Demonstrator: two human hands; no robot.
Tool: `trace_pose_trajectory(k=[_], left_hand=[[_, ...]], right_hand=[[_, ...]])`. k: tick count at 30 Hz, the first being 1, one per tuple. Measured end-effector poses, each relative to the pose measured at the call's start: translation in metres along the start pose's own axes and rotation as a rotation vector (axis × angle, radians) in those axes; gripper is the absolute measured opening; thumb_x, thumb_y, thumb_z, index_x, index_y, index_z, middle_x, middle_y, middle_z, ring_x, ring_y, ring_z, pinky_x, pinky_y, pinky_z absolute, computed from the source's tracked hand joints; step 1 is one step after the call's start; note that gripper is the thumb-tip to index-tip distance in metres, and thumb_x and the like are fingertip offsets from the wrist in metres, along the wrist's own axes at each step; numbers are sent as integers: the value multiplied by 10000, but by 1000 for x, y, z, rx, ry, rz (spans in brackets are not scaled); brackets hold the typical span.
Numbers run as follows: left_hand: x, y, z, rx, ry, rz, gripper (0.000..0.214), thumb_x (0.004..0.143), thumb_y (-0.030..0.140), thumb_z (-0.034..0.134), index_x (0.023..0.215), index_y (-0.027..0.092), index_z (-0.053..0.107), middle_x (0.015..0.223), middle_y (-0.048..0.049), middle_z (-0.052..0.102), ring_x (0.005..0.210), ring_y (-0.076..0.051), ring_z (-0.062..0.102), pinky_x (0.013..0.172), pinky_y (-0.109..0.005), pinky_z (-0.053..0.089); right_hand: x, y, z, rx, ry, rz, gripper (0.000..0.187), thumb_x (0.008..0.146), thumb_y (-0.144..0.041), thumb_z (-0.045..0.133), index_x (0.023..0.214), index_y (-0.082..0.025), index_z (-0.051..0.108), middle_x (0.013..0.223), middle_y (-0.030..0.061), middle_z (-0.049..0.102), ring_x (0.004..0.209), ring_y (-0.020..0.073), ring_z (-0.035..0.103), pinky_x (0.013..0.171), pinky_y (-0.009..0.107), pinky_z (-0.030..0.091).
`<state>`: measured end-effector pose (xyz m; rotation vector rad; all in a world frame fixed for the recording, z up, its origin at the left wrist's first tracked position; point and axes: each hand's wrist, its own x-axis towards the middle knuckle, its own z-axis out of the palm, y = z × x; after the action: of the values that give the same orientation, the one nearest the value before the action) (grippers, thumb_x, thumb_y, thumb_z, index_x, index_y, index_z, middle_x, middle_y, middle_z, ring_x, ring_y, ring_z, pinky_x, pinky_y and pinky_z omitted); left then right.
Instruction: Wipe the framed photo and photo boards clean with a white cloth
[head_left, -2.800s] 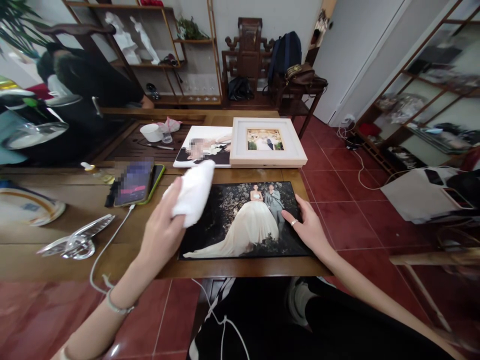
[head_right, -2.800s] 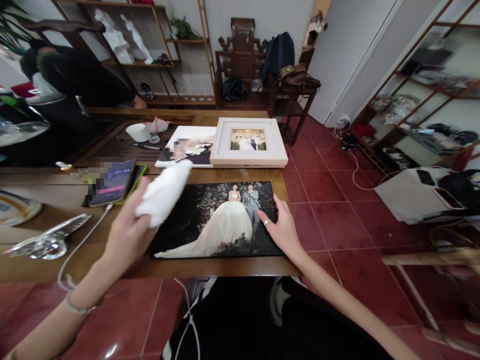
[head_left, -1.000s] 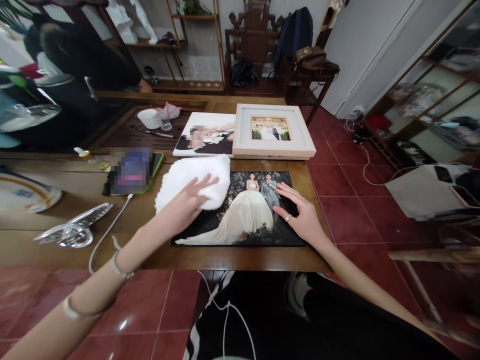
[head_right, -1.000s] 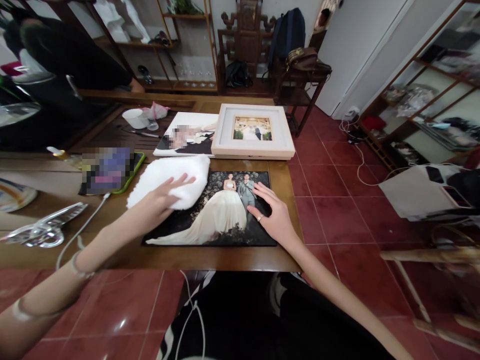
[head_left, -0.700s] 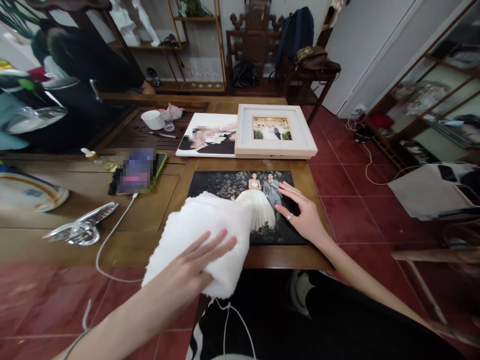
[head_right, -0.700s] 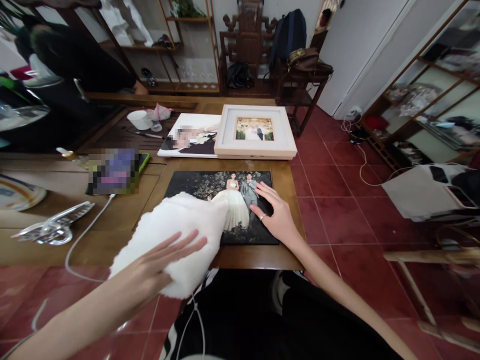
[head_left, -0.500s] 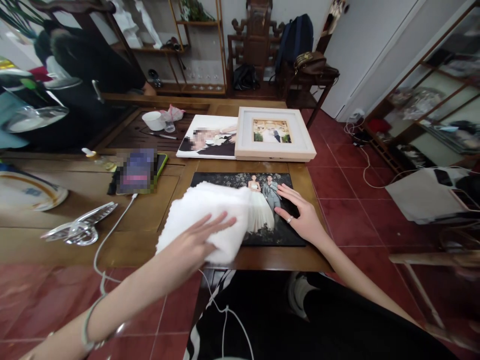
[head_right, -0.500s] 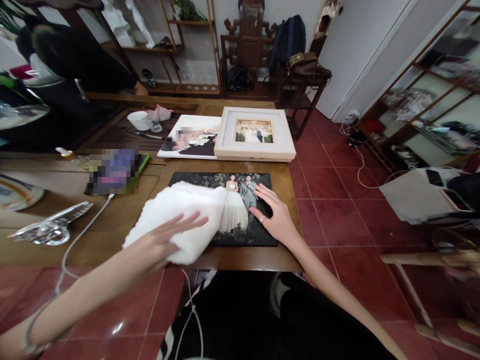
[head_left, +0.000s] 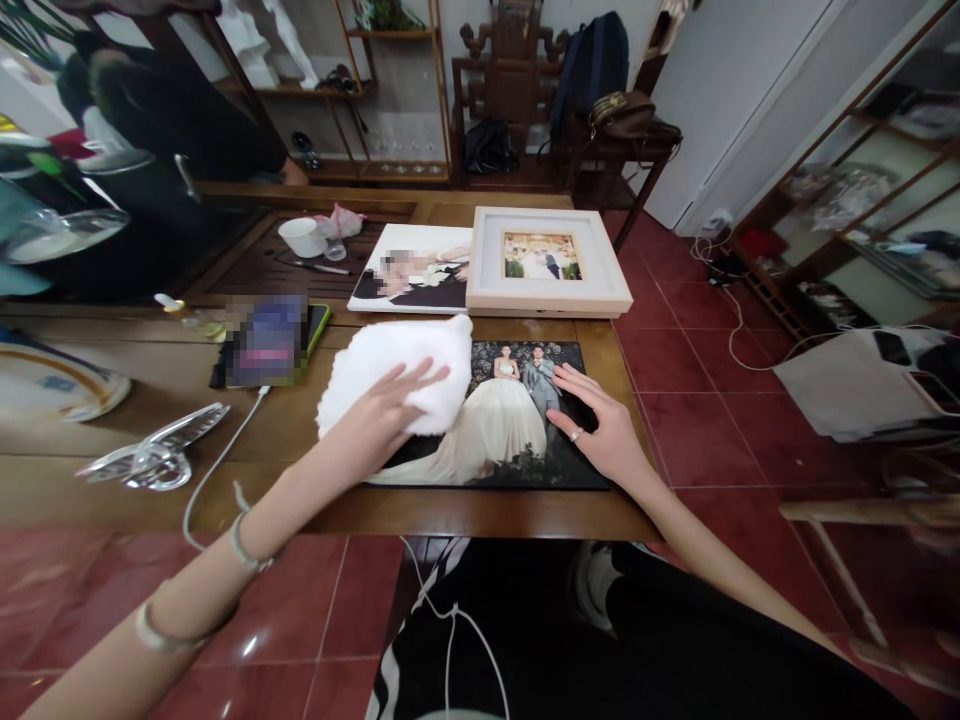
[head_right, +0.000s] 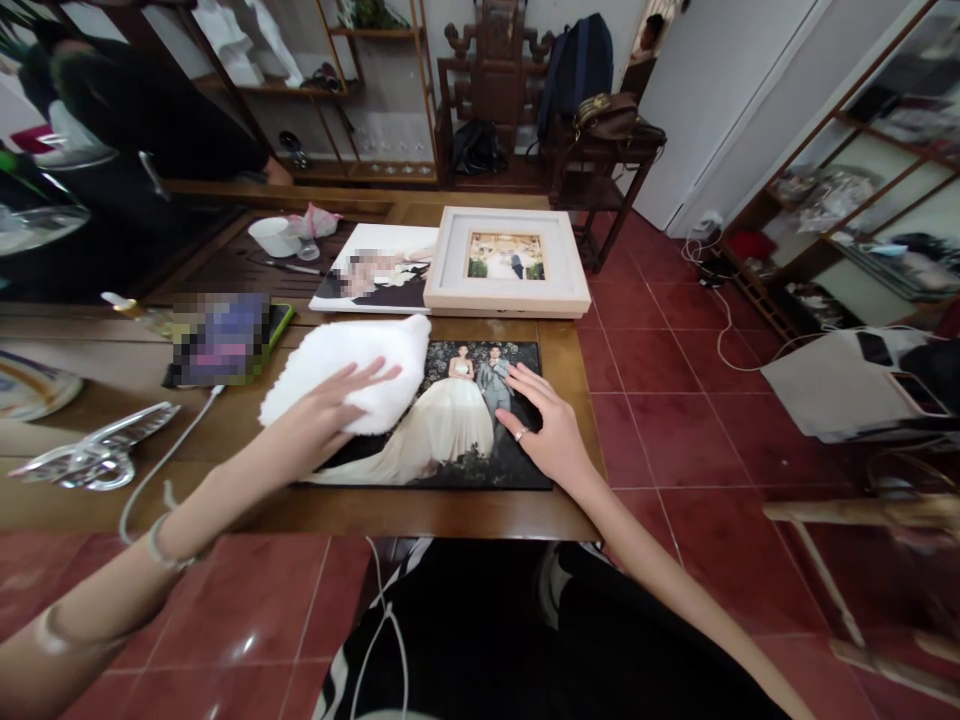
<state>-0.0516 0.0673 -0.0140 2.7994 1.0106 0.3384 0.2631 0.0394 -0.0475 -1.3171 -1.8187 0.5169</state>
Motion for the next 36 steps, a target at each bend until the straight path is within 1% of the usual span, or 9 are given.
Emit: trace_pose_trajectory(k=[6,9,11,14,21,25,28,33,36], left_hand=[[-45,73,-5,-72,-14,78,292,798,-10,508,603,183,607,1494,-41,409,1423,-241,310,1180,-476,297],[-51,87,-9,-99,-21,80,274,781,17,579,575,197,597,1495,-12,407,1408,-239,343,1183,-431,305],[-47,81,-11,-104,-49,80,254,773,-6,556,650,201,638,1494,-13,409,1404,-232,352,1168,-431,331],[-30,57,-13,-93,-57,71,275,773,-26,510,779,189,682,1487,-45,420,1404,-238,353,1139,-460,362],[43,-3,5,28,-7,-4,272,803,4,504,959,127,690,1488,-132,415,1418,-298,311,1124,-536,334],[64,-7,18,64,68,-26,259,790,-1,554,975,115,692,1481,-146,425,1417,-319,302,1123,-557,322],[55,16,24,73,67,36,258,766,-10,597,950,130,711,1474,-144,435,1395,-333,343,1114,-554,341],[15,89,25,44,68,202,67,748,121,744,699,144,705,1490,-131,417,1395,-370,325,1129,-535,337],[-2,119,20,35,19,281,87,742,187,772,699,154,704,1489,-130,417,1360,-367,393,1100,-507,397]], right_hand=[[1,1,-2,-11,-21,-6,363,857,-336,639,1207,-240,651,1334,89,614,1313,255,505,1113,499,392],[2,3,-3,-3,-43,-8,375,855,-344,644,1216,-245,643,1347,84,604,1321,251,496,1117,502,385],[2,4,-4,3,-52,-8,378,856,-343,643,1220,-243,640,1355,85,597,1326,248,490,1119,496,384],[2,5,-4,4,-54,-11,379,857,-333,643,1225,-240,638,1363,90,590,1329,250,486,1120,497,383],[1,7,-4,14,-49,-39,380,857,-304,646,1228,-222,634,1354,105,595,1328,249,487,1118,503,384],[1,8,-3,19,-37,-50,378,852,-297,653,1220,-215,637,1347,116,599,1322,252,494,1111,504,392],[1,7,-2,19,-35,-55,368,850,-294,655,1209,-217,642,1342,118,603,1319,252,497,1109,505,392],[2,8,-3,18,-45,-46,353,859,-287,637,1205,-220,643,1342,115,603,1321,253,495,1111,510,385],[3,9,-5,21,-71,-50,345,887,-288,594,1223,-222,634,1359,113,589,1335,250,478,1117,512,376]])
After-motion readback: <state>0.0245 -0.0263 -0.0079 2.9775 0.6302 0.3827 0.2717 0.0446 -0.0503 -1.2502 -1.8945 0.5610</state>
